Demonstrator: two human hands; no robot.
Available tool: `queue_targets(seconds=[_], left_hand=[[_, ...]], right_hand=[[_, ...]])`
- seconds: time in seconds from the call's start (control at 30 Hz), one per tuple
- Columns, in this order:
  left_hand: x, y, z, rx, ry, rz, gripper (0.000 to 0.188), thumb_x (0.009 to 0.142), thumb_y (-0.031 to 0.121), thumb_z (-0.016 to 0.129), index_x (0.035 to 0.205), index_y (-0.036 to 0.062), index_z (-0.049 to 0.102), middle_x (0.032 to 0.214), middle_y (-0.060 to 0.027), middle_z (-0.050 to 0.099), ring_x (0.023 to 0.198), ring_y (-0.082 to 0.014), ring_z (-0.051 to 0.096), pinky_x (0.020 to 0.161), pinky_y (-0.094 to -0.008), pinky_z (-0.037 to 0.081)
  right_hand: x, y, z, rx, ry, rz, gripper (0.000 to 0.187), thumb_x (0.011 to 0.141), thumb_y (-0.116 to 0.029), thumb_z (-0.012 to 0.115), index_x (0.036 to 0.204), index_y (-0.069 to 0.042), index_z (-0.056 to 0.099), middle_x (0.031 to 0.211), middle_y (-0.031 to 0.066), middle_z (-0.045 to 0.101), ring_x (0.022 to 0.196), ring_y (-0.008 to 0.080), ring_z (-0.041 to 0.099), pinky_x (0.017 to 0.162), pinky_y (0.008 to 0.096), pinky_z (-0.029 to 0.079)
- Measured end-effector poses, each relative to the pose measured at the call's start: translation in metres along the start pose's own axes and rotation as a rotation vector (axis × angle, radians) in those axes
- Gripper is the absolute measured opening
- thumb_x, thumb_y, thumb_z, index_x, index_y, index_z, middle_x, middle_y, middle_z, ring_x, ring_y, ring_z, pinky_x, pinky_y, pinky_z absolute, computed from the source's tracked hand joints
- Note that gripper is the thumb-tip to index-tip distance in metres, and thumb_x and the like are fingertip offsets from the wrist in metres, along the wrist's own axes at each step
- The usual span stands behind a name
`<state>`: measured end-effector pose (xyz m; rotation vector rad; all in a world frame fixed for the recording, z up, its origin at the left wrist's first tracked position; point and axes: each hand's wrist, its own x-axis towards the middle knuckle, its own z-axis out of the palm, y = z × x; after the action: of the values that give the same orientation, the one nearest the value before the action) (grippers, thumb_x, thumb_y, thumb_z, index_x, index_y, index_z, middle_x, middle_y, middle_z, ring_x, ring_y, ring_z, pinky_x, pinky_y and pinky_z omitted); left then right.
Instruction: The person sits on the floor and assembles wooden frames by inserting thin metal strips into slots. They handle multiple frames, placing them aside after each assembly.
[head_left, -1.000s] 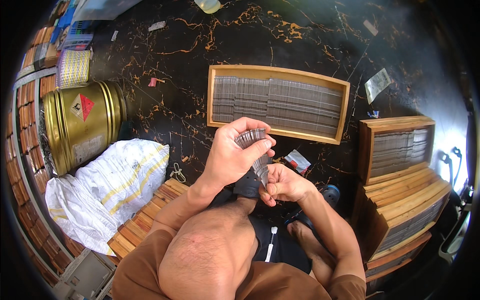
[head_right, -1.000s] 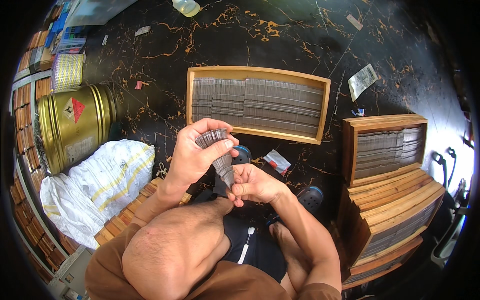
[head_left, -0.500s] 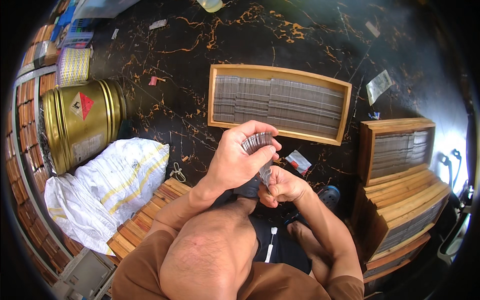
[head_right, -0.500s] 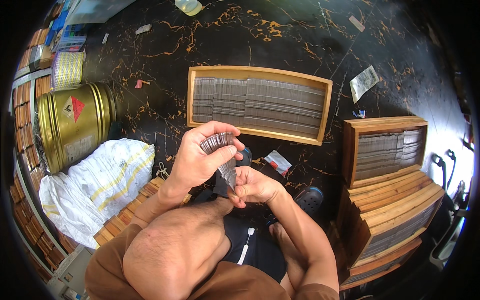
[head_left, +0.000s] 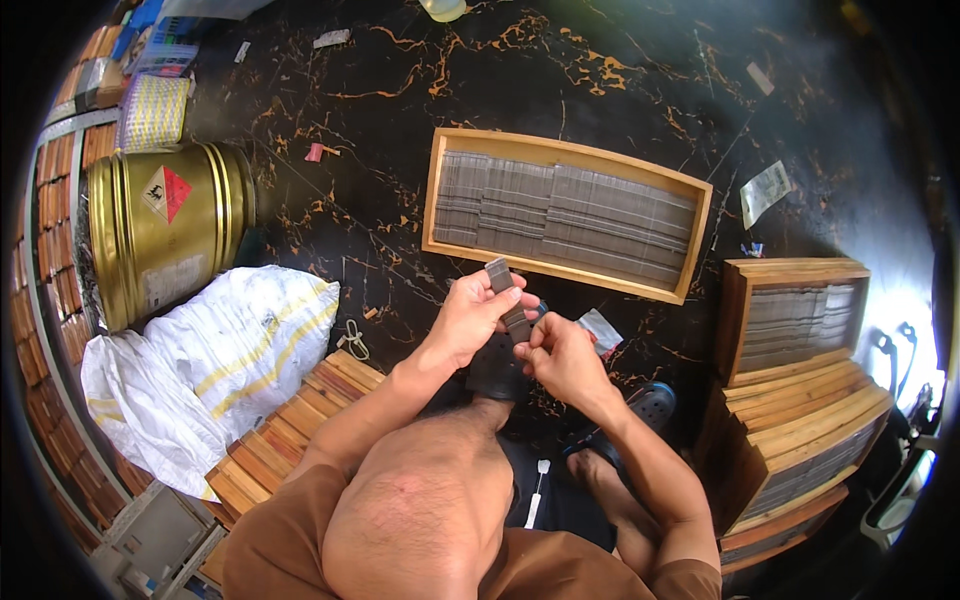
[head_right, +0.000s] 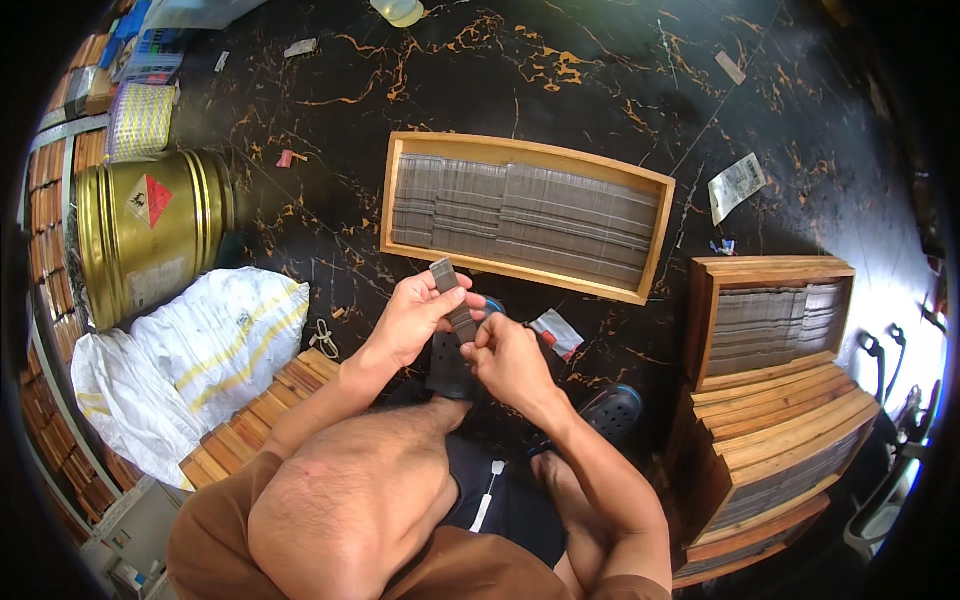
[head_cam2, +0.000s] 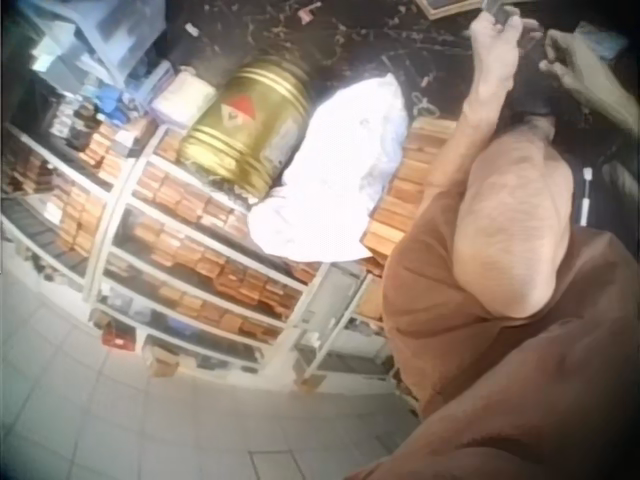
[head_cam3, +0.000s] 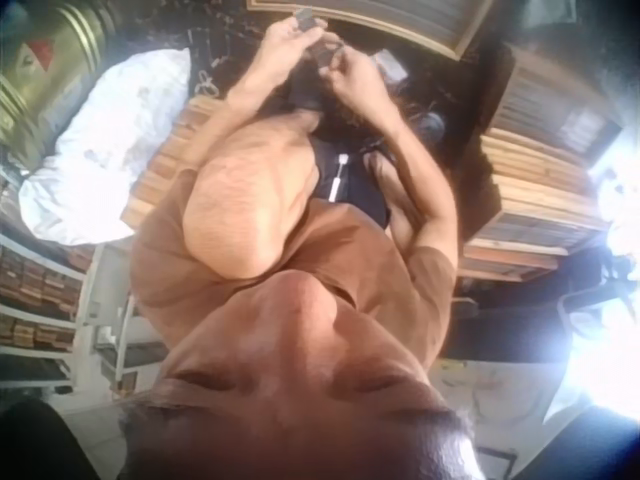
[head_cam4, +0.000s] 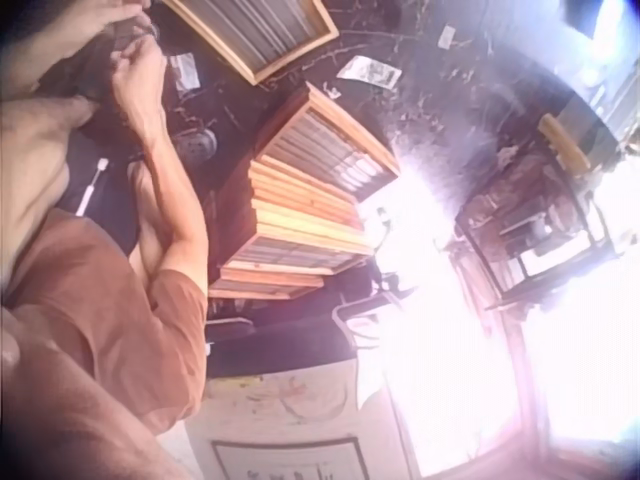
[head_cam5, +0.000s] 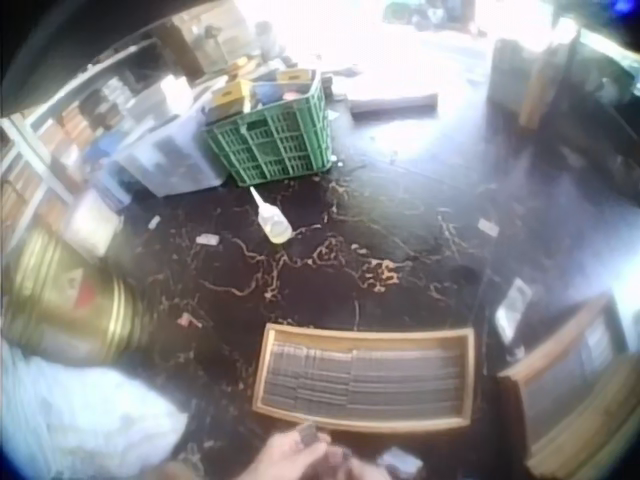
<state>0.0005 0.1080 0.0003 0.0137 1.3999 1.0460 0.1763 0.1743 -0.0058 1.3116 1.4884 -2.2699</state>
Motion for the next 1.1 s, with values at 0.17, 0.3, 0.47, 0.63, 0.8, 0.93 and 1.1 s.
queue_targets(seconds=[0.17,0.3,0.47,0.63,0.8,0.93,1.1], left_hand=[[0.013,-0.001,-0.021,-0.194,-0.007,-0.192,0.019,0.105,0.013,0.058,0.12,0.0003,0.06,0.11,-0.018,0.072,0.101,-0.0276,0.074,0.088,-0.0404,0.062],[0.021,0.001,-0.04,-0.313,-0.054,-0.219,0.021,0.105,0.015,0.06,0.121,0.0015,0.059,0.113,-0.0157,0.071,0.105,-0.0285,0.073,0.093,-0.0403,0.061],[0.019,-0.003,-0.033,-0.406,-0.081,-0.181,0.024,0.102,0.017,0.066,0.121,0.0021,0.063,0.115,-0.0159,0.072,0.105,-0.0277,0.073,0.092,-0.0388,0.061],[0.018,0.001,-0.035,-0.198,-0.136,-0.205,0.027,0.1,0.019,0.07,0.122,0.003,0.065,0.113,-0.0174,0.074,0.099,-0.0262,0.075,0.089,-0.0384,0.062],[0.021,0.003,-0.045,0.354,-0.07,-0.014,0.015,0.099,0.005,0.067,0.111,-0.0022,0.073,0.094,-0.0094,0.077,0.087,-0.013,0.072,0.079,-0.0286,0.06],[0.022,0.004,-0.044,0.254,-0.191,-0.102,0.02,0.098,0.007,0.07,0.115,-0.0025,0.072,0.095,-0.0084,0.076,0.084,-0.0129,0.071,0.08,-0.0269,0.058],[0.029,0.009,-0.038,0.211,-0.163,-0.083,0.015,0.099,0.004,0.066,0.111,-0.004,0.072,0.095,-0.0088,0.076,0.089,-0.0145,0.072,0.083,-0.0281,0.057]], right_hand=[[-0.006,-0.006,0.008,-0.15,0.058,-0.153,0.016,0.089,-0.002,0.074,0.09,0.003,0.059,0.075,0.0199,0.07,0.07,0.0279,0.074,0.065,0.0392,0.056],[-0.003,-0.013,0.001,-0.224,-0.046,-0.377,0.013,0.088,-0.004,0.075,0.099,0.001,0.071,0.085,0.0199,0.074,0.08,0.0318,0.076,0.072,0.0385,0.059],[0.003,-0.022,-0.001,-0.136,-0.084,-0.279,0.016,0.085,-0.004,0.076,0.101,-0.001,0.078,0.089,0.0199,0.075,0.085,0.0335,0.076,0.075,0.038,0.06],[0.013,-0.014,0.012,-0.212,-0.04,-0.412,0.01,0.085,-0.003,0.074,0.094,0.0,0.076,0.088,0.0191,0.075,0.085,0.0354,0.075,0.074,0.04,0.059],[0.038,-0.023,-0.005,-0.402,0.063,-0.428,0.012,0.085,-0.01,0.076,0.089,0.001,0.072,0.086,0.022,0.072,0.078,0.0392,0.072,0.072,0.0421,0.058],[0.074,-0.039,-0.007,-0.03,0.179,-0.365,0.022,0.092,-0.009,0.073,0.107,0.007,0.072,0.091,0.0193,0.076,0.077,0.0264,0.074,0.069,0.0372,0.058],[0.099,-0.062,-0.01,-0.02,0.028,-0.148,0.027,0.093,-0.007,0.072,0.115,0.008,0.071,0.088,0.0176,0.077,0.074,0.0174,0.071,0.07,0.0317,0.058]])
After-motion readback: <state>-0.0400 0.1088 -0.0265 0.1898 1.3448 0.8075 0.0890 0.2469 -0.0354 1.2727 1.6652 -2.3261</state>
